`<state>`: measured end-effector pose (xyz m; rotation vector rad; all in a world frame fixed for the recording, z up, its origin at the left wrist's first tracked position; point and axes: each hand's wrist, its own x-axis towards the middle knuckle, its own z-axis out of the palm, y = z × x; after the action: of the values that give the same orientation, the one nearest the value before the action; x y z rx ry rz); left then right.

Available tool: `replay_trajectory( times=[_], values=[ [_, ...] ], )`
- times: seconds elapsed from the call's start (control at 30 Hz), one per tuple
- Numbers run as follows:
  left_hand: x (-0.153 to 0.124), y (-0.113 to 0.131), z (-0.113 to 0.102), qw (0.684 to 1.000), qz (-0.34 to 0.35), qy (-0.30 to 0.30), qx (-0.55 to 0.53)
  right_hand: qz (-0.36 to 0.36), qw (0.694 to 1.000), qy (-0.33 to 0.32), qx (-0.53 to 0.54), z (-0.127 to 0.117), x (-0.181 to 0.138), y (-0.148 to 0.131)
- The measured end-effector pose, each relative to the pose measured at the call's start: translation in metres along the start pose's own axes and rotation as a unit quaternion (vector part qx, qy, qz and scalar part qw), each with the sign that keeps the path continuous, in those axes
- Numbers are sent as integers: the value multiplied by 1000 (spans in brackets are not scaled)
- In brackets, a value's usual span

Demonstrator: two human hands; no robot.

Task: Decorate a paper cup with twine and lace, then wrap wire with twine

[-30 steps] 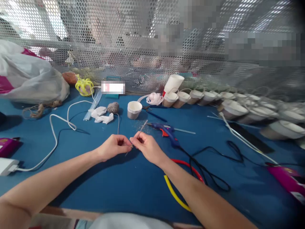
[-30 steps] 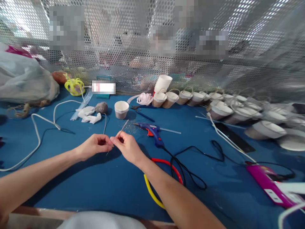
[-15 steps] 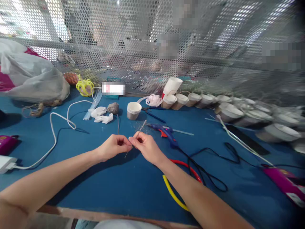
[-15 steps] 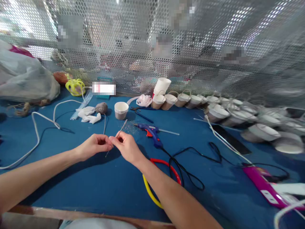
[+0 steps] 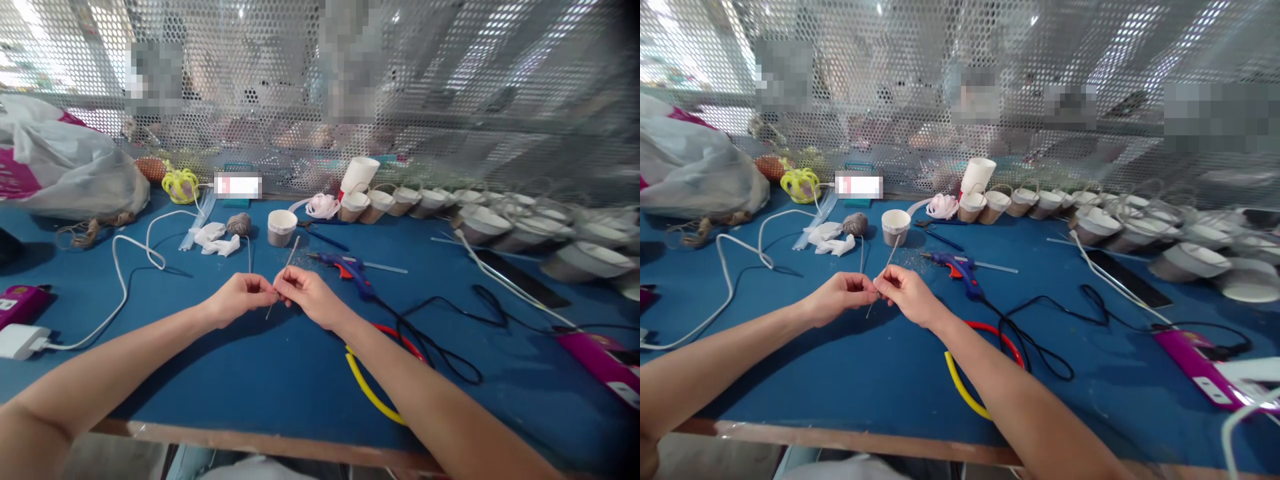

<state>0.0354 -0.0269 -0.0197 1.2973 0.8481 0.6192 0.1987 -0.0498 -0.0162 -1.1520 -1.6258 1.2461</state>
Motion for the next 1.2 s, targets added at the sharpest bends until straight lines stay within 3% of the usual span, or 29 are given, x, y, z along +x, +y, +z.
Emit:
replay_trajectory(
  times=[0.63, 0.77, 0.97, 1.2],
  values=[
    [-1, 1, 4, 999, 14, 10, 44, -14, 989, 73, -125, 3, -4, 0],
    [-1, 0, 4, 999, 20, 6, 45, -17, 990, 64, -123, 4, -3, 0],
    [-1, -1, 4, 1000, 3, -13, 21, -10, 1000, 4, -23, 3, -2, -2],
    [0, -1, 5, 1000, -9, 4, 7, 3, 998, 37, -60, 2, -2, 1]
  ],
)
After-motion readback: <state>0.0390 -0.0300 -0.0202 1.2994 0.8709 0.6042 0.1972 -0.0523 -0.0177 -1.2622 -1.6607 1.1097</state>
